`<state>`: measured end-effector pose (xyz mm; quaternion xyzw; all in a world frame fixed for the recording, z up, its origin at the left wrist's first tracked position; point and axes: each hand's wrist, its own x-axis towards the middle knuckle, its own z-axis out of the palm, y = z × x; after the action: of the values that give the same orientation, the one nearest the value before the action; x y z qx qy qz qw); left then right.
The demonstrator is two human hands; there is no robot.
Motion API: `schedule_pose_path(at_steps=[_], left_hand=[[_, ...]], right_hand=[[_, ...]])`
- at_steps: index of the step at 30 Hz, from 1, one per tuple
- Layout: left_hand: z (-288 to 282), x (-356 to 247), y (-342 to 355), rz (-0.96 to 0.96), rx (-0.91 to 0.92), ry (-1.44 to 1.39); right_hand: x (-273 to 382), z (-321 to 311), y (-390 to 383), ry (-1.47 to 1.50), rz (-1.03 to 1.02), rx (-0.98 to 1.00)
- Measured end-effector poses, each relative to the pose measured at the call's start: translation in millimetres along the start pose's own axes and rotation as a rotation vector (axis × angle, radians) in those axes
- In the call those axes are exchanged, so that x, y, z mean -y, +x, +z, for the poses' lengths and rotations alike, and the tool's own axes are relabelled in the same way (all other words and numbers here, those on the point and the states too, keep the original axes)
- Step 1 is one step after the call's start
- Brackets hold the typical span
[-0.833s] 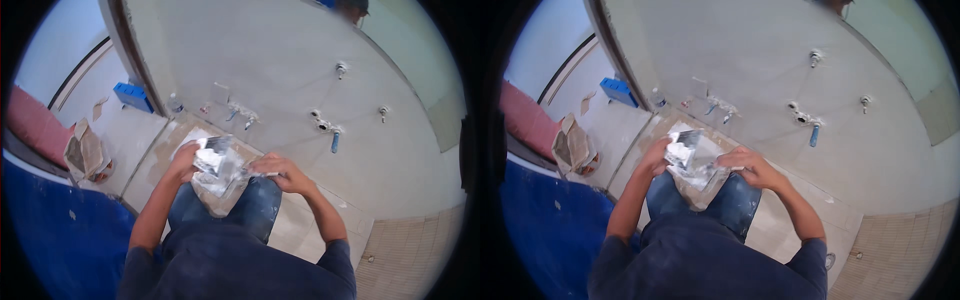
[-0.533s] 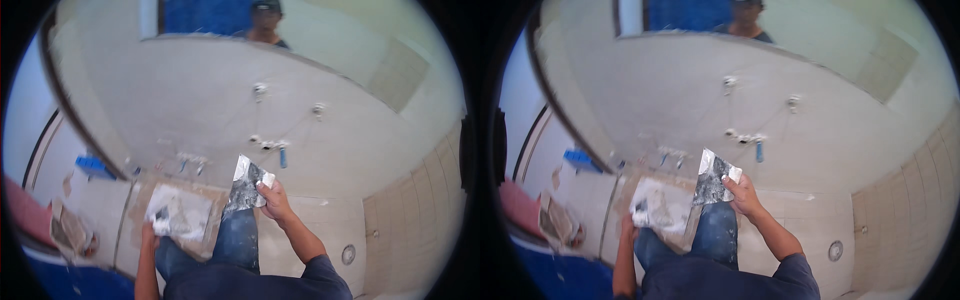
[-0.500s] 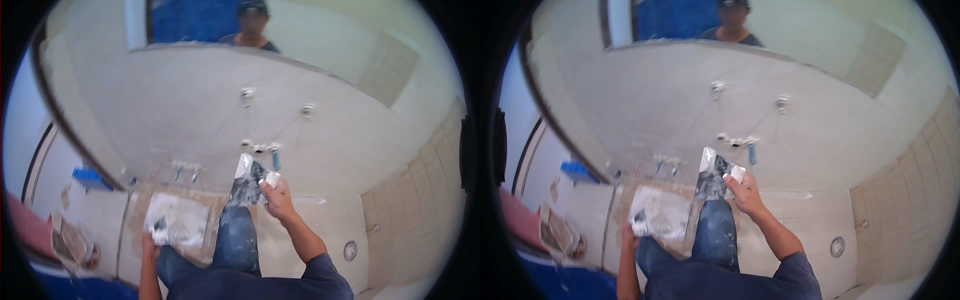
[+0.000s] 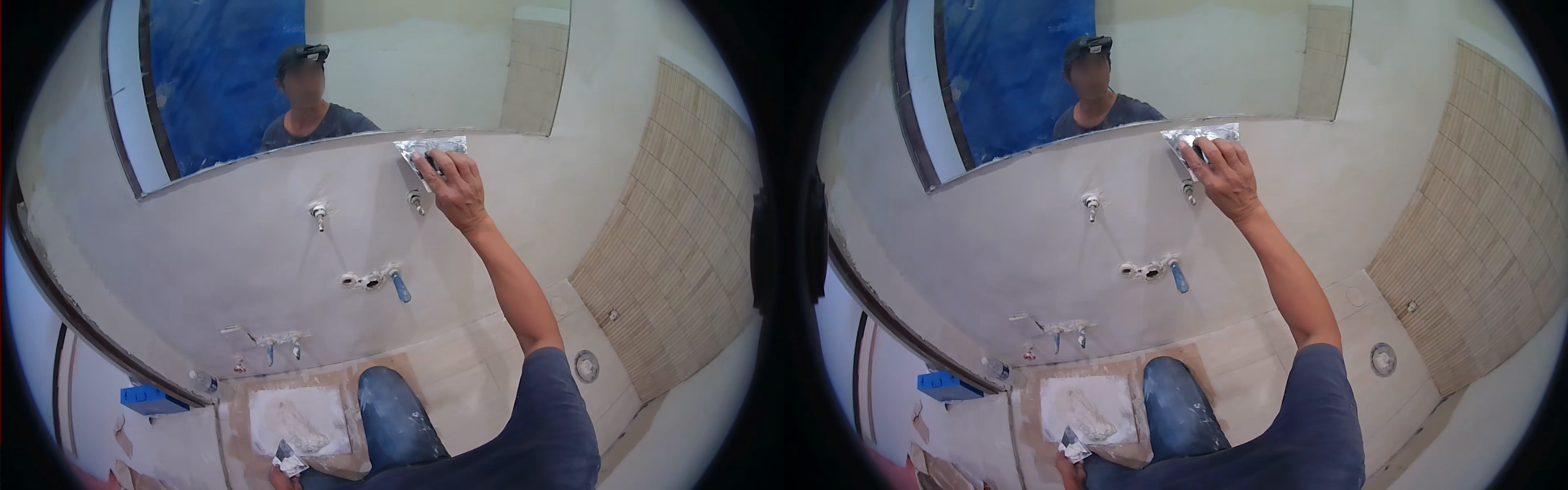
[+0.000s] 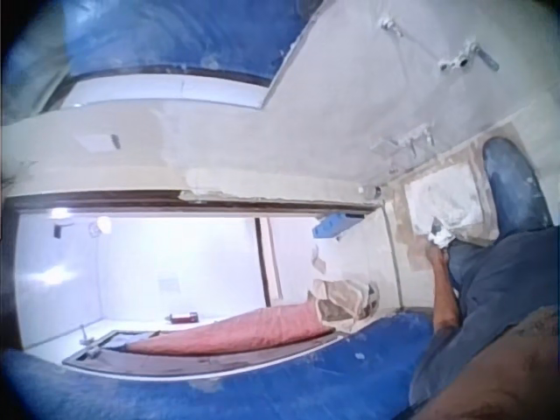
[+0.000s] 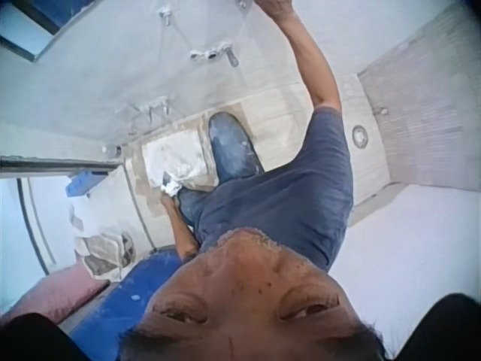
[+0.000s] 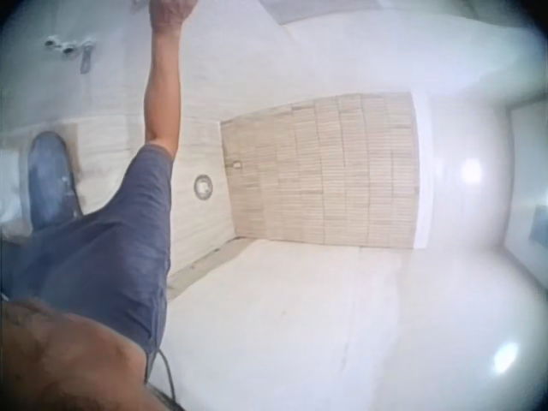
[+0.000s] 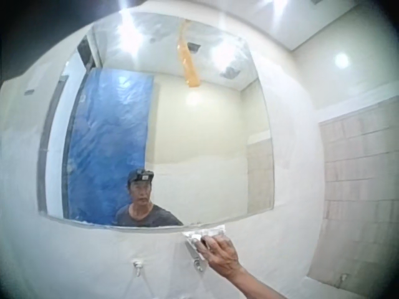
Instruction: The person uses putty knives to apply and smooth plaster onto a wall around pipes and beneath a mirror, repeatedly transferring and mixing the plaster between the blades.
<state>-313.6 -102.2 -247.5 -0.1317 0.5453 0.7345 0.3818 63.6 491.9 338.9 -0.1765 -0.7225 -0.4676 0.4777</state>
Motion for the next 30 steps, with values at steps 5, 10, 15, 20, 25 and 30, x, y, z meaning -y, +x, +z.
schedule_pose_path(at_steps=[5, 10, 15, 20, 25, 30], left_hand=[[-3.3, 3.6, -4.9, 0.062, 0.016, 0.166], [-3.8, 3.5, -14.4, 0.022, -0.011, 0.054], [2.4, 2.0, -25.0, 0.028, -0.065, 0.13], [1.7, 1.3, -24.9, 0.047, -0.121, 0.141], [2.2, -0.9, -8.5, 0.043, 0.037, 0.106], [3.6, 2.8, -6.2, 0.051, 0.02, 0.069]], right_hand=[[6.2, 22.3, -4.1, -0.057, 0.031, -0.034], [16.3, 22.2, -13.2, -0.068, 0.023, 0.087], [18.0, -0.1, -24.5, 0.018, -0.107, 0.193], [24.3, -7.0, -15.0, 0.085, 0.067, 0.143], [26.9, -14.3, -11.0, 0.101, 0.078, 0.105], [21.0, -1.4, 4.4, 0.057, 0.109, 0.033]])
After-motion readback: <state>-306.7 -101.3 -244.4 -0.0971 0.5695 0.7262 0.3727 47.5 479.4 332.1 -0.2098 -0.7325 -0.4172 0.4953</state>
